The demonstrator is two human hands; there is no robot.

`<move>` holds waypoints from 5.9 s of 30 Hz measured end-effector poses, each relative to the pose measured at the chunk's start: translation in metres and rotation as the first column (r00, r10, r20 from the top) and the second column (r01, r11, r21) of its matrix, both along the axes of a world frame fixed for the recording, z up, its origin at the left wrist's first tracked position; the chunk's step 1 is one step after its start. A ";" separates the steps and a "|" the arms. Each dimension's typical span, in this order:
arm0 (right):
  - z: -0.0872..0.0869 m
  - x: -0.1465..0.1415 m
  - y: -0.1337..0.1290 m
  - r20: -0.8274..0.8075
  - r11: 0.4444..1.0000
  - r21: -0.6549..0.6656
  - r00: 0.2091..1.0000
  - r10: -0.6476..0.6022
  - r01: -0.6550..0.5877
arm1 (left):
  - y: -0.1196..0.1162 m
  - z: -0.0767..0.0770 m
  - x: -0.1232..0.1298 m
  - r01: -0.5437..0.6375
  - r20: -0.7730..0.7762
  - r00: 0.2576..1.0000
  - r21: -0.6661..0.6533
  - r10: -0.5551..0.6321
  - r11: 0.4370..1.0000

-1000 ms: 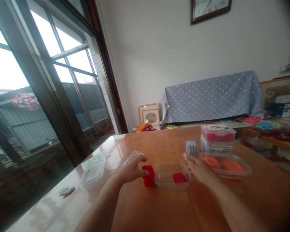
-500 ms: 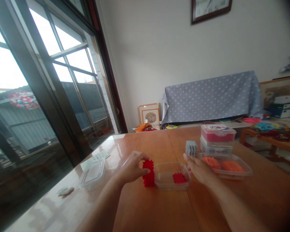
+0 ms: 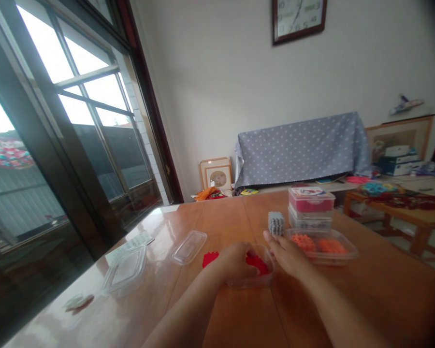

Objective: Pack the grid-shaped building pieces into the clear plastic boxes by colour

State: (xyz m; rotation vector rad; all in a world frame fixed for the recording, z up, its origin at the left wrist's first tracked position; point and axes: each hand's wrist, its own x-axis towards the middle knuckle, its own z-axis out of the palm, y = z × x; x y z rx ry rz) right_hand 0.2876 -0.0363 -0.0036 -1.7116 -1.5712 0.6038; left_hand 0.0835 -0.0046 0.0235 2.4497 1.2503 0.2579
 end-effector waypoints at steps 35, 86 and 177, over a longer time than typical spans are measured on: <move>-0.017 0.005 0.008 0.124 1.000 -0.015 0.992 0.010 -0.009 | 0.003 -0.010 0.004 -0.014 -0.002 1.000 -0.062 0.014 0.998; -0.032 0.011 0.017 0.104 0.999 0.035 0.995 0.003 -0.007 | -0.001 0.008 0.005 0.098 -0.046 0.994 0.006 -0.097 0.995; -0.018 0.007 0.008 0.088 0.999 0.036 0.996 0.000 -0.003 | 0.006 -0.001 0.002 0.060 0.025 0.998 -0.010 -0.059 0.998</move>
